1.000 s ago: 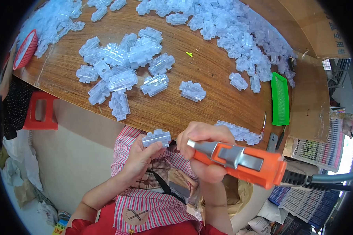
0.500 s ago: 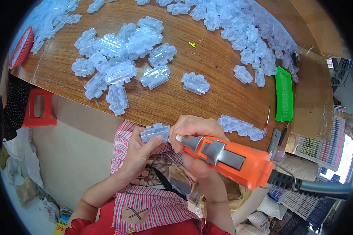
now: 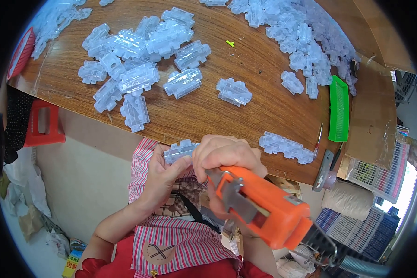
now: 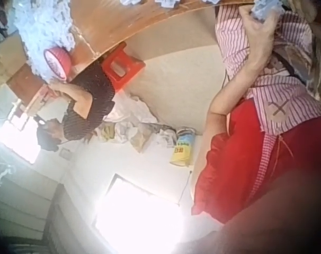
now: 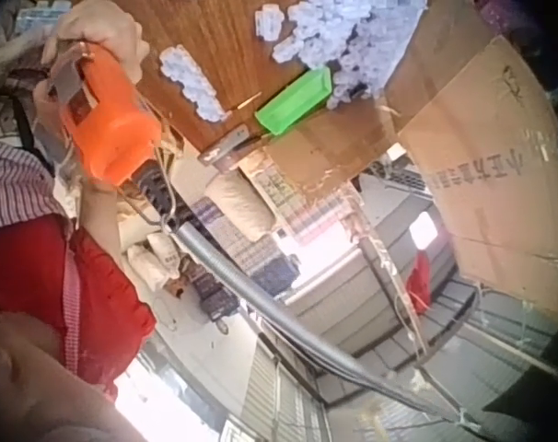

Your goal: The person pours small metal pins from a green tray into their hand and places them into clear plastic components. They then use an orange power tool to drive the pins into the components before repeating the process.

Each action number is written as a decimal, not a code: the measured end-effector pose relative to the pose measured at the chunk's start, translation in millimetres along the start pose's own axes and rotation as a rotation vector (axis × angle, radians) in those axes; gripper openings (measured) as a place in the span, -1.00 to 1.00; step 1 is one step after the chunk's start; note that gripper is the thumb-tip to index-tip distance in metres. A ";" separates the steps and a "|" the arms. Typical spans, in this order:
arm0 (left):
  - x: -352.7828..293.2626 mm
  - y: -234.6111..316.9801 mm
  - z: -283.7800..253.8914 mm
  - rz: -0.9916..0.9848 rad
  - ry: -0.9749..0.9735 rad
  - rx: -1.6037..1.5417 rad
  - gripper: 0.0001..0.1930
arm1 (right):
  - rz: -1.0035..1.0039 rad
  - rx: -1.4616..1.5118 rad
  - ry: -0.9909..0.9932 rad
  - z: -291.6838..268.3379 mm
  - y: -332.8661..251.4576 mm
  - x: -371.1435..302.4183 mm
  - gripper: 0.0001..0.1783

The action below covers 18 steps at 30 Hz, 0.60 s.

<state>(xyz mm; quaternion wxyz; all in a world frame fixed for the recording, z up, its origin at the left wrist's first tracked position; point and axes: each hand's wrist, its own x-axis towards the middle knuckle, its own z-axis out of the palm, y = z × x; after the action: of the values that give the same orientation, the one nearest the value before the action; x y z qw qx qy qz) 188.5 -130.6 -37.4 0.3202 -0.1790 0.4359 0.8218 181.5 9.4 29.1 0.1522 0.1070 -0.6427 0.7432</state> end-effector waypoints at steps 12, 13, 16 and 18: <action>2.9 -3.1 -1.1 0.149 -0.021 0.102 -0.66 | -0.082 -0.070 -0.042 -1.1 6.6 3.7 -0.37; -0.9 2.7 1.5 0.124 -0.051 0.135 -0.65 | 0.027 -0.022 0.087 1.1 -3.8 -1.9 -0.28; -15.7 33.9 27.2 0.162 -0.135 0.452 -0.66 | -0.045 0.064 0.271 -6.0 -37.3 13.3 -0.22; -12.9 49.2 51.7 0.250 -0.191 0.745 -0.61 | -0.042 -0.034 0.208 -21.2 -56.8 17.6 -0.22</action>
<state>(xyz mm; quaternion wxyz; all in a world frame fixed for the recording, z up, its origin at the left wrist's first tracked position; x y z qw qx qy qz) 163.6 -112.8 28.3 0.3000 0.0808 0.6904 0.6533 186.6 39.2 84.6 0.2354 0.0403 -0.6337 0.7358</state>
